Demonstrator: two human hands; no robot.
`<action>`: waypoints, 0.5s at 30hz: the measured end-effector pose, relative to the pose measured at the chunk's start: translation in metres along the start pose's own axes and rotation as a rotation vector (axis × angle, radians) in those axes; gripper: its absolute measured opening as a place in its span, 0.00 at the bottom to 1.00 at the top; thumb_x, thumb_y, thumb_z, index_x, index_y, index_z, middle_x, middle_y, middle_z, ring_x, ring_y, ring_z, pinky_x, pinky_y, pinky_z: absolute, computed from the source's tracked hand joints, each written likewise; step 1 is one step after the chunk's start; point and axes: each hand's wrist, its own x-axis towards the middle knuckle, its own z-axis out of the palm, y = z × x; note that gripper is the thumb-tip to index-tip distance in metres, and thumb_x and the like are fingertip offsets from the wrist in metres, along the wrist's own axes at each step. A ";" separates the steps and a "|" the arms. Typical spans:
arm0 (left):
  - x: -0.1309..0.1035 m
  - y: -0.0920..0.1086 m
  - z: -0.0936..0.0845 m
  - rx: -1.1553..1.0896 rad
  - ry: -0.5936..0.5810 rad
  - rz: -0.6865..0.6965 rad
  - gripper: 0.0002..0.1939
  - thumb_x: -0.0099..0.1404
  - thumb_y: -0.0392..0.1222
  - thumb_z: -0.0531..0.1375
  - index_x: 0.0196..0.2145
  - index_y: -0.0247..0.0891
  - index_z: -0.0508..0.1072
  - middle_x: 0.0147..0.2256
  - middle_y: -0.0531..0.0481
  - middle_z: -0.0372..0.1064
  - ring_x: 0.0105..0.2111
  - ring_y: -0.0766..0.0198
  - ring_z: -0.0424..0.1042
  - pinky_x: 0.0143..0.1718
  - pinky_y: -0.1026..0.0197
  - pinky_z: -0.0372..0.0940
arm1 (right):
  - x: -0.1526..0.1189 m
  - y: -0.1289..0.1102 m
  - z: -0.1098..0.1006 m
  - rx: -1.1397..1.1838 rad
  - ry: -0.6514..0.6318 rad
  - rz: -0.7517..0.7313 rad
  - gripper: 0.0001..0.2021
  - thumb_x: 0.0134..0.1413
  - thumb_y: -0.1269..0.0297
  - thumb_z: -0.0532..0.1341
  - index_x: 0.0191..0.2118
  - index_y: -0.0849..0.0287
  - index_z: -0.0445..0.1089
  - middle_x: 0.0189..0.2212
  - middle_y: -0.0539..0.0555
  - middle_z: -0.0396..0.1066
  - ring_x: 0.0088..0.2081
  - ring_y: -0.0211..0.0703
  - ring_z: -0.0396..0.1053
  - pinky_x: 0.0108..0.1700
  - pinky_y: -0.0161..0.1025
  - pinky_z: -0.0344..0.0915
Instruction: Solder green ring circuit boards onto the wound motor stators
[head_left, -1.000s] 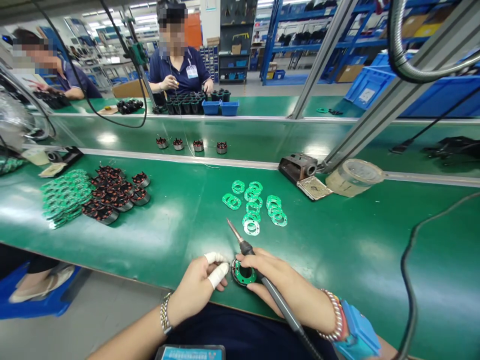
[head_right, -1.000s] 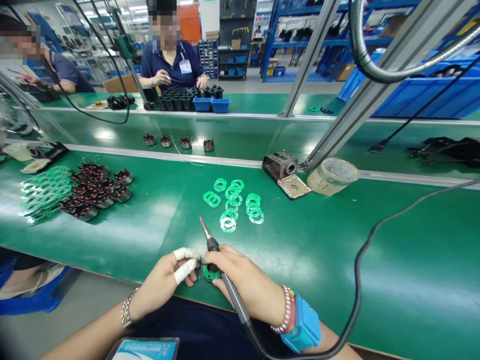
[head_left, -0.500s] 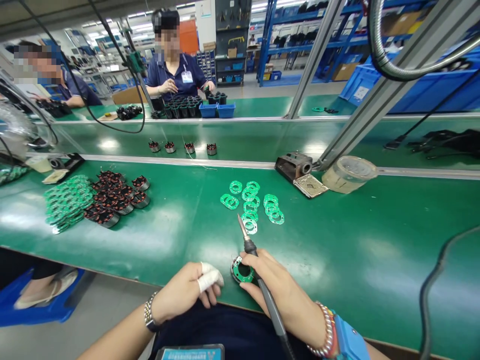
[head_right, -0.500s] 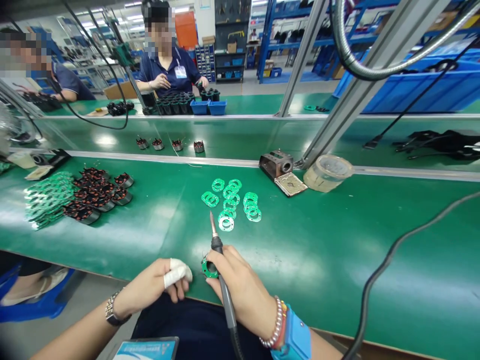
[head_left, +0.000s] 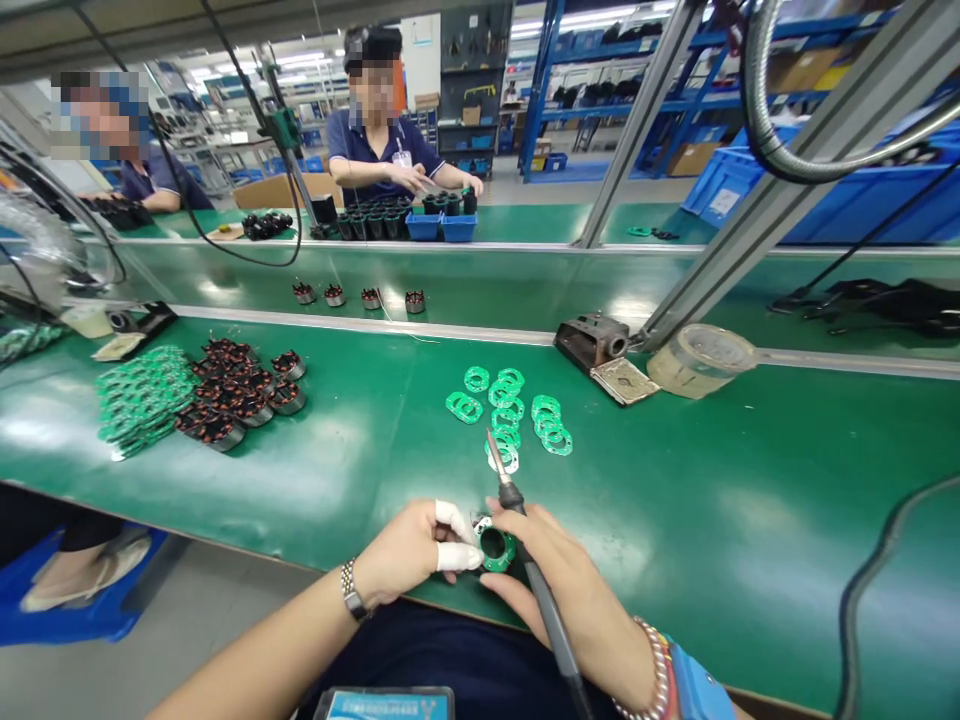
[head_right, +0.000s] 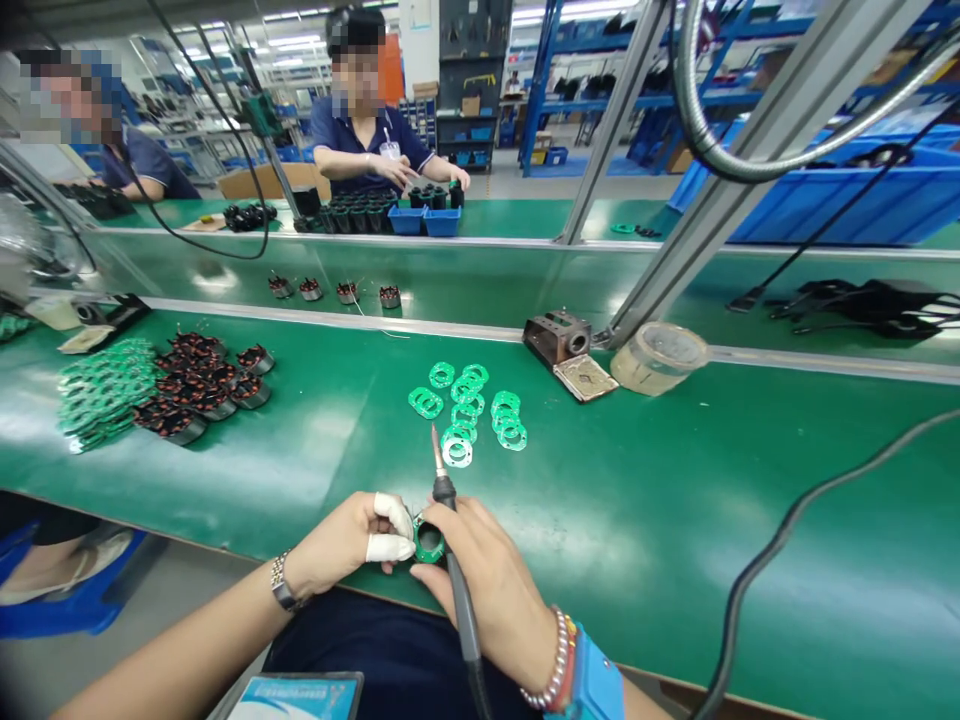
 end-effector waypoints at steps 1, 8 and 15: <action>0.001 0.000 0.001 -0.022 0.013 -0.004 0.10 0.44 0.39 0.67 0.19 0.34 0.68 0.19 0.54 0.65 0.20 0.69 0.63 0.21 0.67 0.60 | 0.002 0.001 0.000 0.011 0.027 -0.014 0.13 0.54 0.74 0.56 0.46 0.59 0.59 0.36 0.59 0.68 0.36 0.46 0.66 0.36 0.42 0.69; 0.002 -0.003 0.006 -0.055 0.054 0.017 0.12 0.43 0.39 0.67 0.19 0.34 0.66 0.19 0.55 0.63 0.19 0.71 0.61 0.21 0.68 0.58 | 0.019 0.005 0.006 0.083 -0.014 -0.221 0.13 0.54 0.78 0.52 0.44 0.58 0.61 0.26 0.52 0.66 0.34 0.44 0.63 0.38 0.42 0.66; -0.011 -0.006 0.008 -0.107 0.118 0.122 0.14 0.48 0.46 0.66 0.22 0.35 0.67 0.22 0.55 0.62 0.23 0.69 0.61 0.26 0.66 0.59 | 0.021 -0.001 0.006 0.101 -0.016 -0.122 0.09 0.53 0.78 0.51 0.38 0.58 0.61 0.26 0.52 0.65 0.29 0.41 0.62 0.30 0.36 0.64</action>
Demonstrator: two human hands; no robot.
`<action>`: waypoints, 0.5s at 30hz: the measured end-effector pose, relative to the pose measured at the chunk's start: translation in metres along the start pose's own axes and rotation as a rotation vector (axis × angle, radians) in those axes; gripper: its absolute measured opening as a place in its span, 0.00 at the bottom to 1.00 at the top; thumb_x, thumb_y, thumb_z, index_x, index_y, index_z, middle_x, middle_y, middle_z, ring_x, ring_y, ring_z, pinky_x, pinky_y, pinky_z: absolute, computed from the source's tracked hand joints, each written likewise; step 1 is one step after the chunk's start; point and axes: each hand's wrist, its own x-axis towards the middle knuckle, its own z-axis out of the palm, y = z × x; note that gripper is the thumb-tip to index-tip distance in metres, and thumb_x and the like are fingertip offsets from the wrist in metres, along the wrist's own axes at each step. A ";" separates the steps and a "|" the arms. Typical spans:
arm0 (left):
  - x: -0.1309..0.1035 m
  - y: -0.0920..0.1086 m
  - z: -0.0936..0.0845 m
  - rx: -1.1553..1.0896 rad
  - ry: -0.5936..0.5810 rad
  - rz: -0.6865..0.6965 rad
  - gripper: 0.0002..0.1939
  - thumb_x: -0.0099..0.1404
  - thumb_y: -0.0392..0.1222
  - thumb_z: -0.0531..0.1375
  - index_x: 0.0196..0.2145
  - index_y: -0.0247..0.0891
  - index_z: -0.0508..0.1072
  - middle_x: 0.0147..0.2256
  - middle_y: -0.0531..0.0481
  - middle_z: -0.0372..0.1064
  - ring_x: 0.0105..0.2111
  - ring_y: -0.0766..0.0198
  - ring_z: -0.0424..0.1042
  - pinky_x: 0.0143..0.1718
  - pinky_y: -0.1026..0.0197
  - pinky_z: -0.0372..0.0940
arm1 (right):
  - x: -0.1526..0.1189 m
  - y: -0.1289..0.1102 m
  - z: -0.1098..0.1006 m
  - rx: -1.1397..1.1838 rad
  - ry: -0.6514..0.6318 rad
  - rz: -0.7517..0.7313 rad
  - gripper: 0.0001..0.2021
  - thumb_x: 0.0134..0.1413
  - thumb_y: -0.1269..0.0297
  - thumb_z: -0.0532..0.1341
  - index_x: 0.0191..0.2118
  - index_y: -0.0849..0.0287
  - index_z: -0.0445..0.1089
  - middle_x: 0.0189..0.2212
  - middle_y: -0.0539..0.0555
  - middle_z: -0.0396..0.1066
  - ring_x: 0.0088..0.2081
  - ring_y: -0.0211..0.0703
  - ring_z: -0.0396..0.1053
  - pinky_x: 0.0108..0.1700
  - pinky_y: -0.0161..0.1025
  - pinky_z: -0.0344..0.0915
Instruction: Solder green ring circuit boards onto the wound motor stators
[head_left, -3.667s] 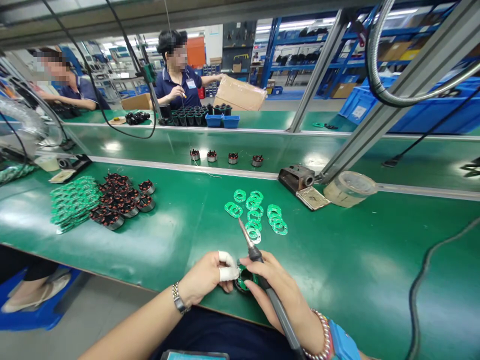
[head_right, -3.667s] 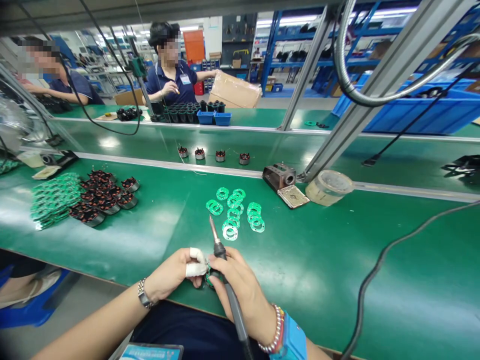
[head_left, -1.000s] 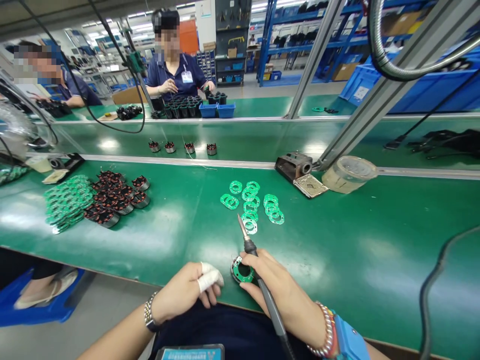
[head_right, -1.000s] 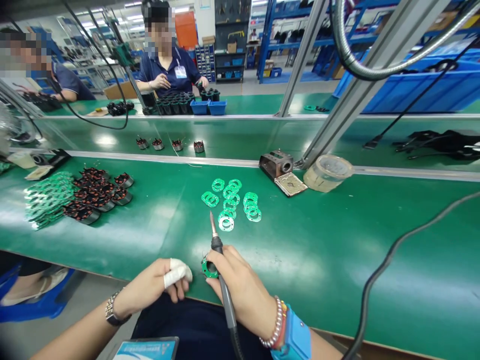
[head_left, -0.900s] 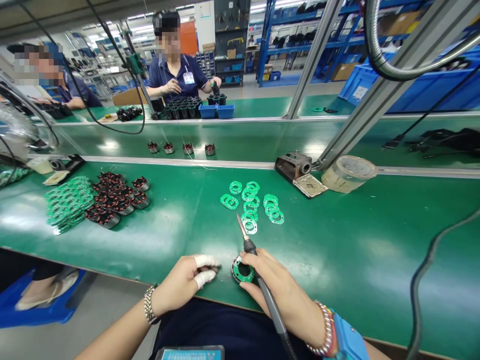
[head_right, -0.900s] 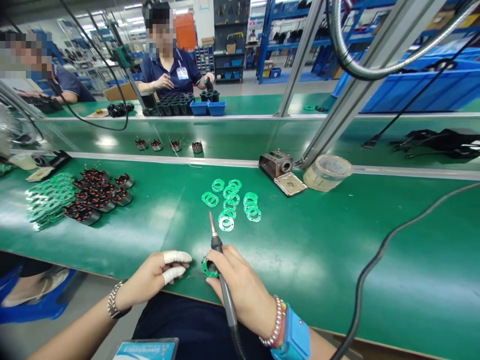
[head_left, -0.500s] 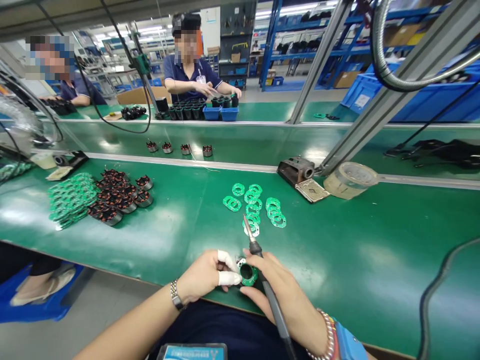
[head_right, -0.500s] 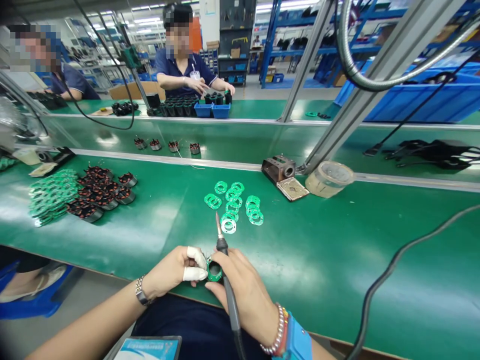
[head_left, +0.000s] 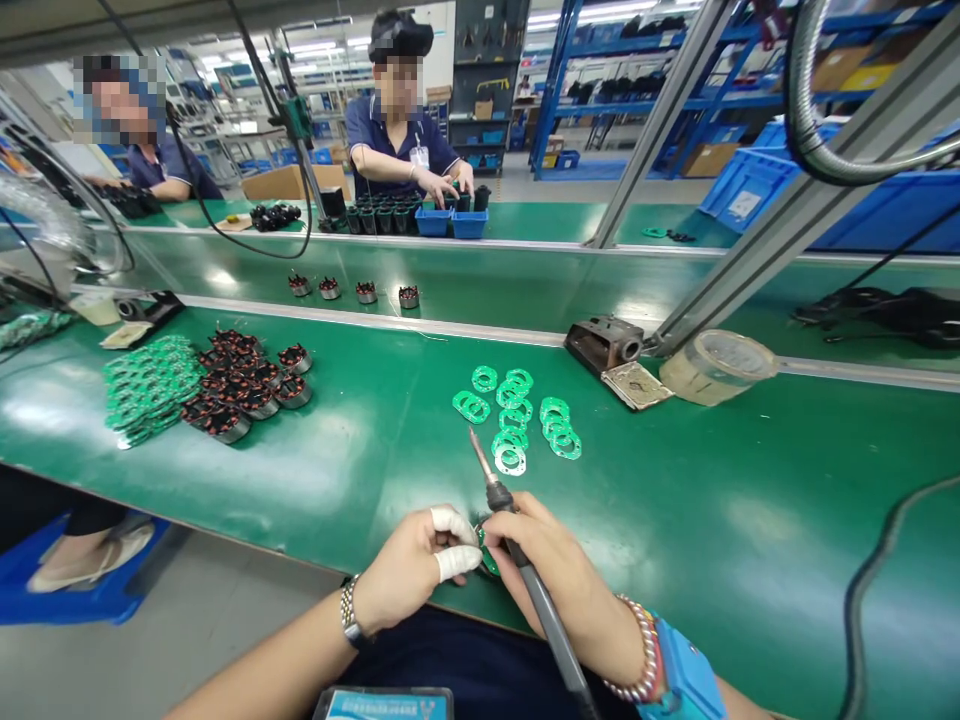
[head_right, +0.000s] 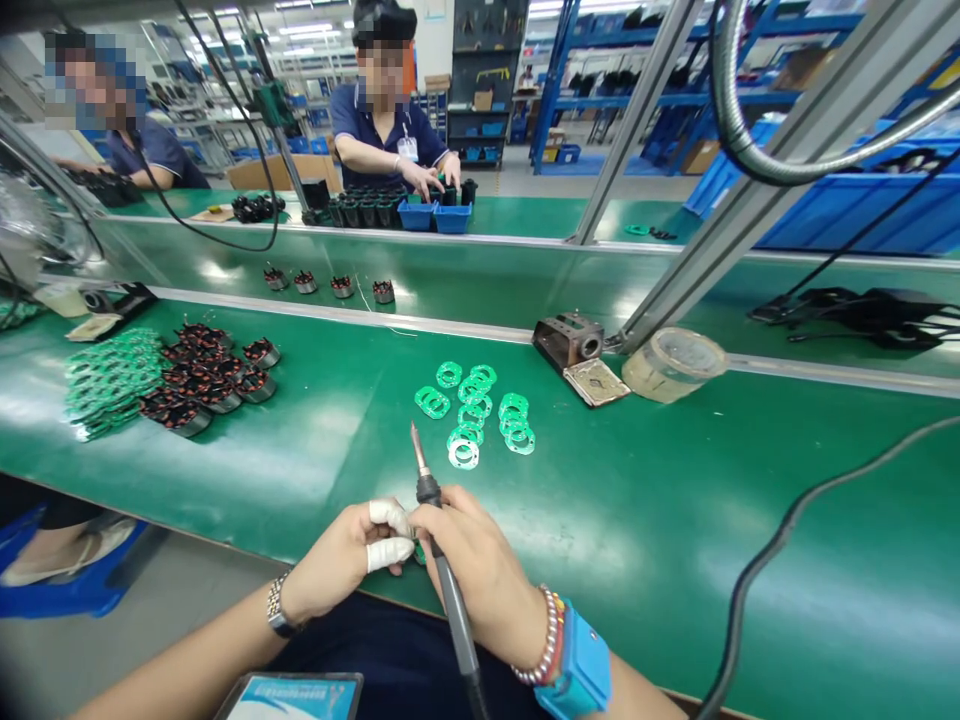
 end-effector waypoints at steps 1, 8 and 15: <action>-0.002 -0.001 0.000 -0.014 0.002 0.007 0.14 0.48 0.47 0.66 0.22 0.35 0.67 0.22 0.55 0.62 0.23 0.69 0.61 0.27 0.66 0.59 | 0.000 -0.001 0.001 0.015 0.005 0.023 0.09 0.53 0.78 0.51 0.37 0.58 0.60 0.26 0.52 0.64 0.29 0.41 0.62 0.29 0.35 0.64; -0.002 -0.004 -0.004 -0.027 0.006 -0.015 0.13 0.51 0.47 0.63 0.23 0.35 0.66 0.21 0.55 0.63 0.22 0.68 0.65 0.29 0.64 0.60 | -0.003 0.005 0.004 0.048 0.091 0.110 0.08 0.52 0.77 0.52 0.36 0.57 0.61 0.26 0.52 0.63 0.29 0.41 0.64 0.30 0.35 0.65; 0.001 0.002 -0.004 0.012 0.048 -0.070 0.08 0.51 0.40 0.61 0.22 0.36 0.65 0.18 0.55 0.64 0.20 0.67 0.67 0.29 0.64 0.60 | -0.013 -0.004 -0.018 0.037 0.149 0.113 0.07 0.53 0.76 0.54 0.34 0.57 0.64 0.25 0.52 0.68 0.28 0.41 0.67 0.30 0.35 0.66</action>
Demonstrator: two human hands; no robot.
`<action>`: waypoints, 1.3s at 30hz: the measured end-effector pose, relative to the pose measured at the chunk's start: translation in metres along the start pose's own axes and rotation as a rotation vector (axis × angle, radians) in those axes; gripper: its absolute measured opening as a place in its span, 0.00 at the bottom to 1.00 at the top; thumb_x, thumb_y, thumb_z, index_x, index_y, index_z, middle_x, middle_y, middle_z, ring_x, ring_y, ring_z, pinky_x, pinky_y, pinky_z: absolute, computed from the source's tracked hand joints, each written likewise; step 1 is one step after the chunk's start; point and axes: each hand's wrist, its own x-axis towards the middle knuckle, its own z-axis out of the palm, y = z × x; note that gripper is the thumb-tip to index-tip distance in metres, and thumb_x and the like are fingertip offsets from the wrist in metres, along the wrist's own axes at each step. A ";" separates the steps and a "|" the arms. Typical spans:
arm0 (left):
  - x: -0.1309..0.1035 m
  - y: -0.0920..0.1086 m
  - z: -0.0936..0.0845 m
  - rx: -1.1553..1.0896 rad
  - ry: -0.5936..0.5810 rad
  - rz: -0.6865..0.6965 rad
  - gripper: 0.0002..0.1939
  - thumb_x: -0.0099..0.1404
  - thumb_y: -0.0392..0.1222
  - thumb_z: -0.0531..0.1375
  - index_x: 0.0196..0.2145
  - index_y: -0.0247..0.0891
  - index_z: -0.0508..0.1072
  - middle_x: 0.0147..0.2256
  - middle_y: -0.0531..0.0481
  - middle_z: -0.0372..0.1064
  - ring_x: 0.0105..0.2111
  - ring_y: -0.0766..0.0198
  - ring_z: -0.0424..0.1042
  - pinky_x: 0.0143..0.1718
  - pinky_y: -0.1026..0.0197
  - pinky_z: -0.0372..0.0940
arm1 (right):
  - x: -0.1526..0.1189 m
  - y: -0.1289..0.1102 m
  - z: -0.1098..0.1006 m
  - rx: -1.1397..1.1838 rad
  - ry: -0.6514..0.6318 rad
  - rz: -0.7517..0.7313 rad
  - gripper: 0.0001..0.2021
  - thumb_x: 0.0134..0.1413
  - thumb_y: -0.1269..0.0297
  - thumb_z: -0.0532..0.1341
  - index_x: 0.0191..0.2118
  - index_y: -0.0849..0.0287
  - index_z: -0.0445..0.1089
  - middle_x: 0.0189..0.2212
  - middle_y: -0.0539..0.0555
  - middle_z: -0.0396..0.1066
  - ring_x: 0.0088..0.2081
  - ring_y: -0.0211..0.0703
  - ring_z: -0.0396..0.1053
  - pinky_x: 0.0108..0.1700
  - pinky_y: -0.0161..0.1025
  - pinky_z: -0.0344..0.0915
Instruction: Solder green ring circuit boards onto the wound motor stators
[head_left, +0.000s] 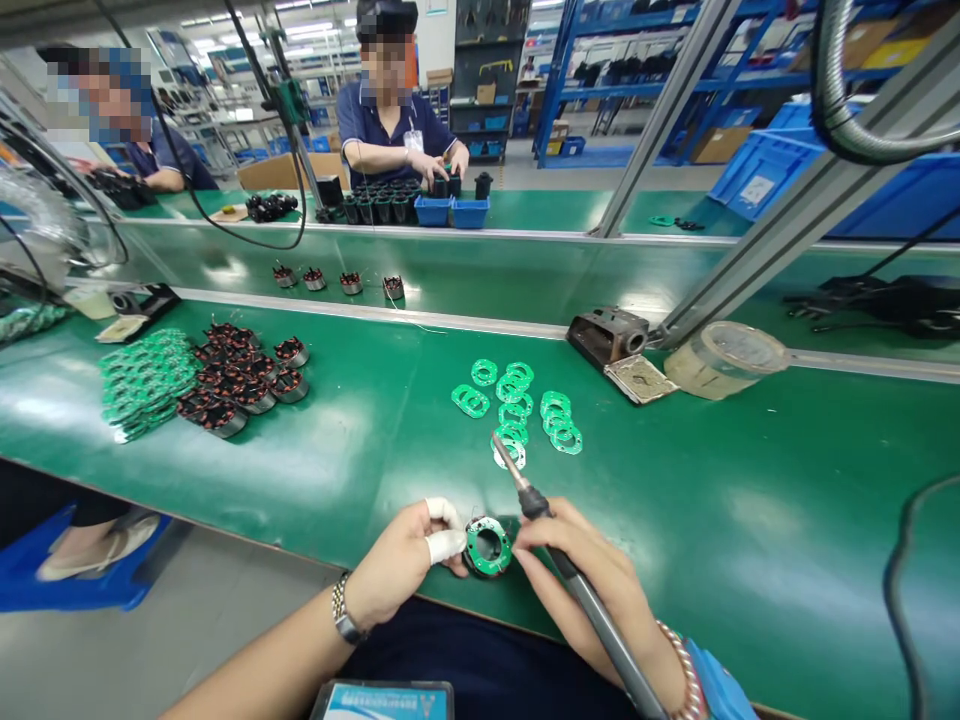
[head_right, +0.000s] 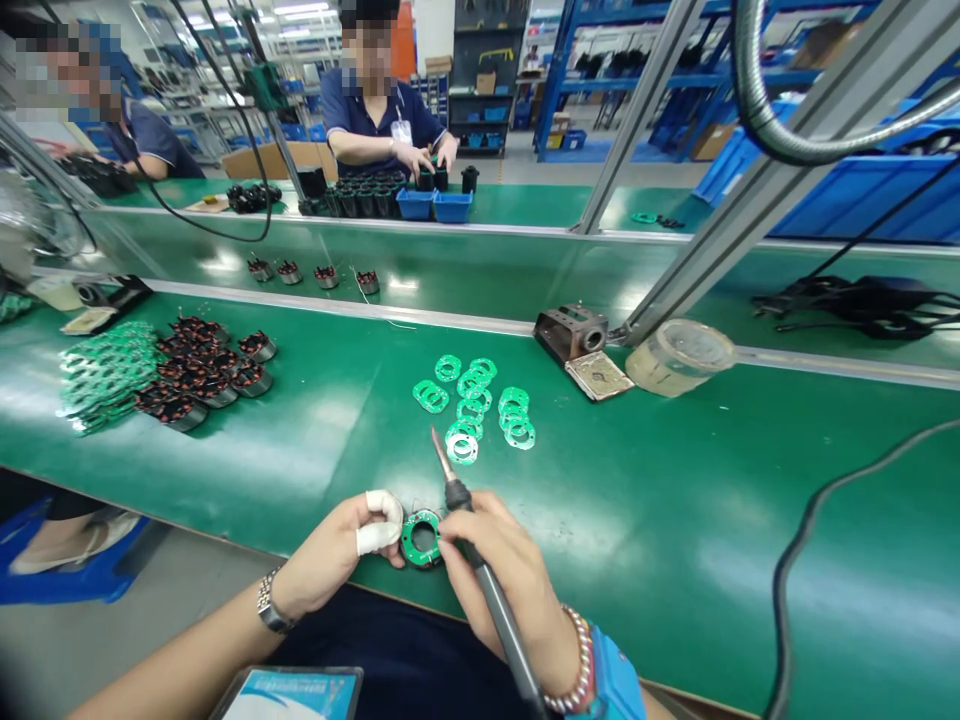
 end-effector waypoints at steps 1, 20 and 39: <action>0.000 0.001 0.000 0.003 0.004 -0.009 0.07 0.51 0.39 0.60 0.22 0.36 0.64 0.17 0.55 0.64 0.20 0.67 0.67 0.28 0.64 0.60 | -0.002 -0.003 -0.003 0.000 -0.007 -0.015 0.07 0.53 0.76 0.54 0.34 0.57 0.64 0.24 0.52 0.68 0.27 0.40 0.67 0.28 0.35 0.66; 0.000 0.004 0.001 0.033 0.005 -0.023 0.05 0.50 0.37 0.58 0.21 0.36 0.63 0.18 0.56 0.63 0.21 0.66 0.67 0.28 0.63 0.61 | -0.011 -0.014 -0.018 0.065 -0.096 0.025 0.11 0.52 0.76 0.54 0.39 0.60 0.70 0.18 0.52 0.65 0.20 0.40 0.63 0.24 0.37 0.64; -0.001 -0.001 0.001 0.027 0.014 0.006 0.06 0.53 0.38 0.59 0.23 0.36 0.62 0.19 0.56 0.64 0.21 0.68 0.67 0.27 0.65 0.62 | -0.017 0.013 0.015 -0.062 -0.116 0.037 0.15 0.53 0.64 0.59 0.47 0.58 0.59 0.42 0.61 0.69 0.43 0.49 0.70 0.42 0.42 0.71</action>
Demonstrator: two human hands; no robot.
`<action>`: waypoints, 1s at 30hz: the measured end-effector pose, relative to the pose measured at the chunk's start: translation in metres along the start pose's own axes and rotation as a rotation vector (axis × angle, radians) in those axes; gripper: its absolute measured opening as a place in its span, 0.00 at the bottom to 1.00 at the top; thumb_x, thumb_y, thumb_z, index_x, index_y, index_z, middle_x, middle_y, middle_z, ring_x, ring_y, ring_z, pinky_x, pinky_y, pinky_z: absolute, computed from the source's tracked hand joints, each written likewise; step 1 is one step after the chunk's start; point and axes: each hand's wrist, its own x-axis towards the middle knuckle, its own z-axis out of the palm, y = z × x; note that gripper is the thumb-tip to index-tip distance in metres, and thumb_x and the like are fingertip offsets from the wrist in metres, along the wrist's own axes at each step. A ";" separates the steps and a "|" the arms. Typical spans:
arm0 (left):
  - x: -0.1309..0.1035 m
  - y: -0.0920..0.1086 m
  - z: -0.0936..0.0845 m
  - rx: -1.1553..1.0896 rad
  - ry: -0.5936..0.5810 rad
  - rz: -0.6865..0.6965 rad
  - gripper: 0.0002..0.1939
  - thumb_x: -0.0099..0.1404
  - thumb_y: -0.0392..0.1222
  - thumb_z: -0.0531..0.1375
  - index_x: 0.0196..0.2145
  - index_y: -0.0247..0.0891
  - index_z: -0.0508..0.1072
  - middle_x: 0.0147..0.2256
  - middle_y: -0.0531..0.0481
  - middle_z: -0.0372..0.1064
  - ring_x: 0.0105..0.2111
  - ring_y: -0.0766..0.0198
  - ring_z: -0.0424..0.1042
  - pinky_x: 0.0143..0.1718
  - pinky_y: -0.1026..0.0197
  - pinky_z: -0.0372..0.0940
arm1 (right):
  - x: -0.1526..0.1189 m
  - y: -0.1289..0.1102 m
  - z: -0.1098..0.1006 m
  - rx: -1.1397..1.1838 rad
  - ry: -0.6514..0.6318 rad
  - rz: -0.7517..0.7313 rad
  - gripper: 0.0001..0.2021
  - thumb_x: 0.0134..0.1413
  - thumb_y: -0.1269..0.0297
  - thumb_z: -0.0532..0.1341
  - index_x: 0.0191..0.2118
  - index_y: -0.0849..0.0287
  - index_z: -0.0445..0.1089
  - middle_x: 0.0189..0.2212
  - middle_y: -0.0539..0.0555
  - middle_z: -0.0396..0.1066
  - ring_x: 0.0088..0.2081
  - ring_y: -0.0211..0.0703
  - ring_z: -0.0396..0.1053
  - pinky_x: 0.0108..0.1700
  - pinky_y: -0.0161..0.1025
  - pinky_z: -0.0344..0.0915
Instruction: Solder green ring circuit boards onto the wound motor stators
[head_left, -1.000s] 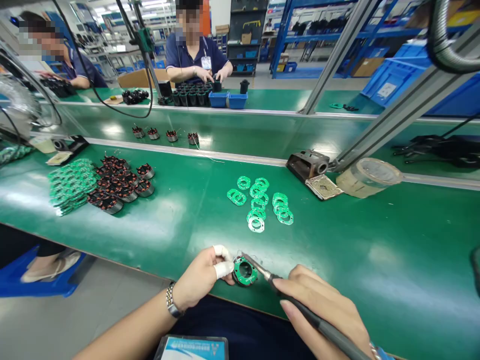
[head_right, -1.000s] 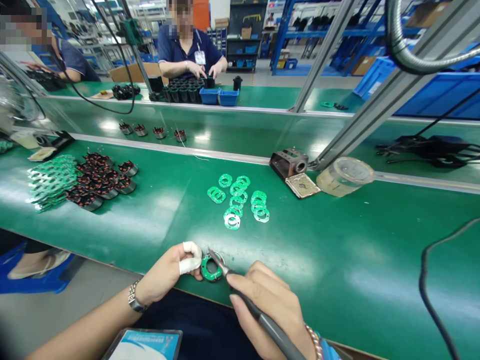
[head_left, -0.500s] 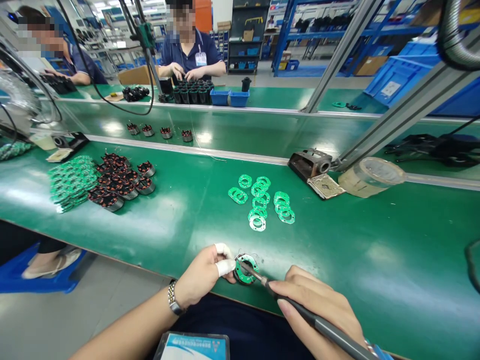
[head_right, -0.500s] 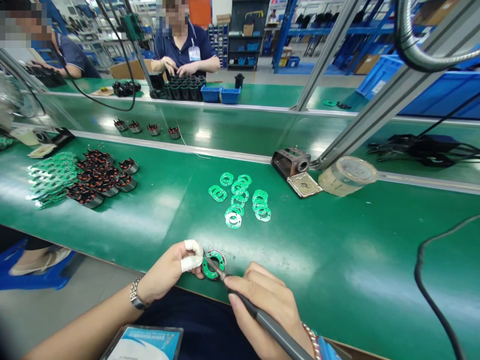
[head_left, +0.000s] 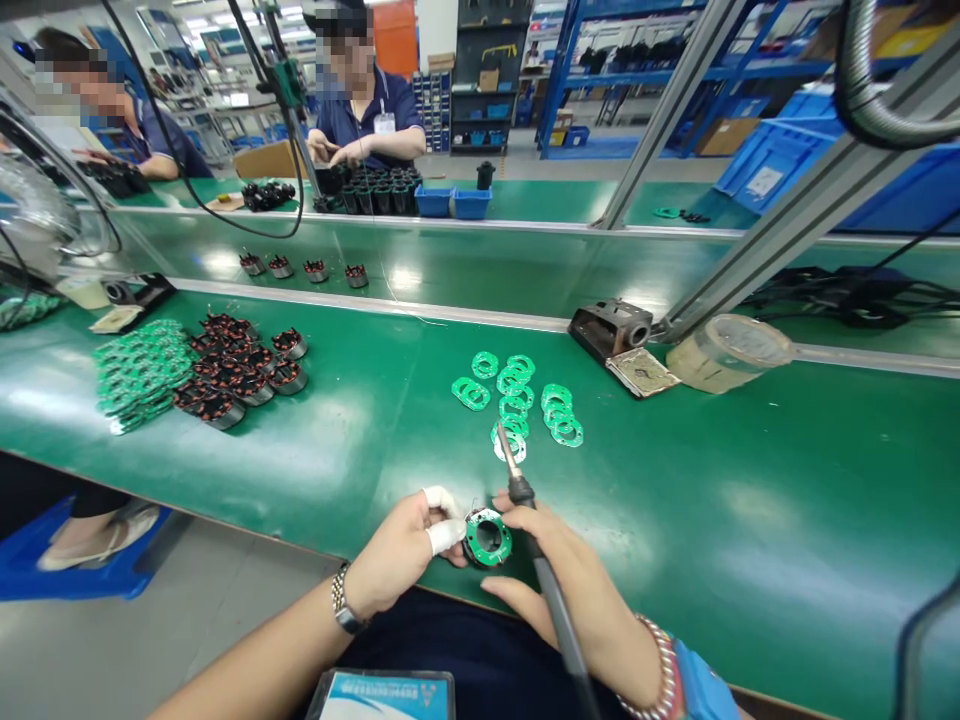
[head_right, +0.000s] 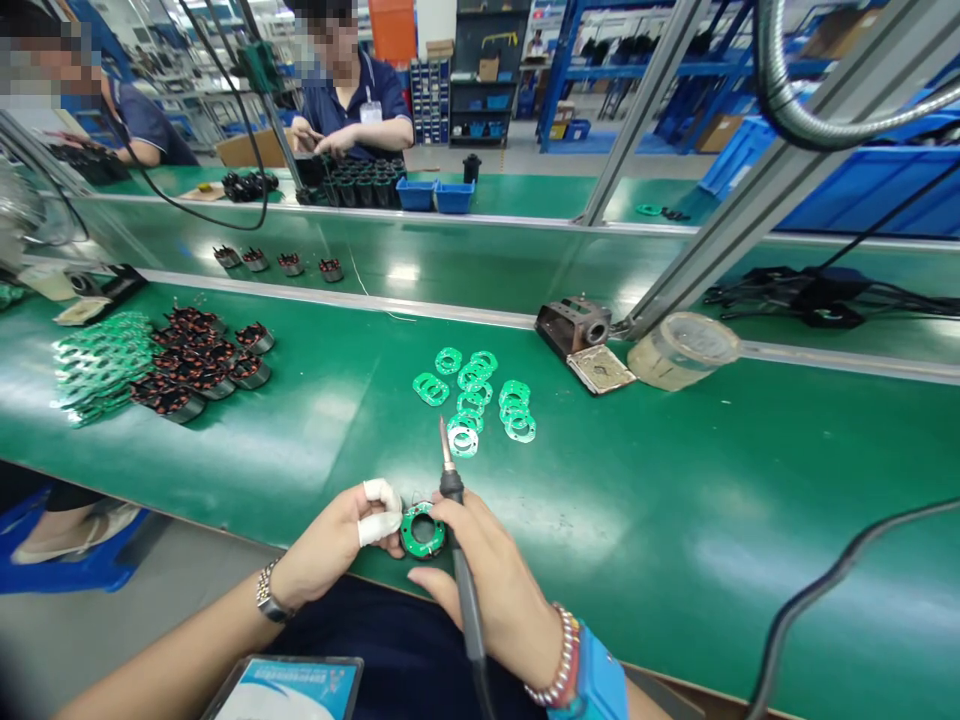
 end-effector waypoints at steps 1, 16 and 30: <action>-0.001 -0.001 0.000 0.004 0.001 0.018 0.07 0.53 0.38 0.59 0.24 0.36 0.63 0.19 0.56 0.64 0.21 0.68 0.67 0.28 0.65 0.62 | 0.000 0.002 0.005 0.005 -0.014 0.009 0.15 0.54 0.64 0.58 0.47 0.58 0.58 0.41 0.61 0.69 0.42 0.49 0.71 0.41 0.41 0.71; -0.004 0.003 -0.029 1.141 -0.036 0.790 0.09 0.65 0.40 0.52 0.39 0.36 0.68 0.33 0.45 0.70 0.32 0.61 0.69 0.33 0.60 0.66 | 0.003 0.004 0.008 0.098 -0.129 0.077 0.16 0.50 0.72 0.59 0.45 0.55 0.58 0.36 0.55 0.67 0.36 0.44 0.69 0.38 0.39 0.69; -0.001 -0.020 -0.011 1.253 0.273 1.031 0.11 0.63 0.34 0.50 0.25 0.36 0.68 0.21 0.49 0.64 0.20 0.64 0.63 0.20 0.63 0.61 | 0.002 0.001 0.012 0.057 -0.072 0.044 0.16 0.51 0.73 0.58 0.46 0.56 0.57 0.37 0.57 0.68 0.38 0.45 0.71 0.38 0.39 0.71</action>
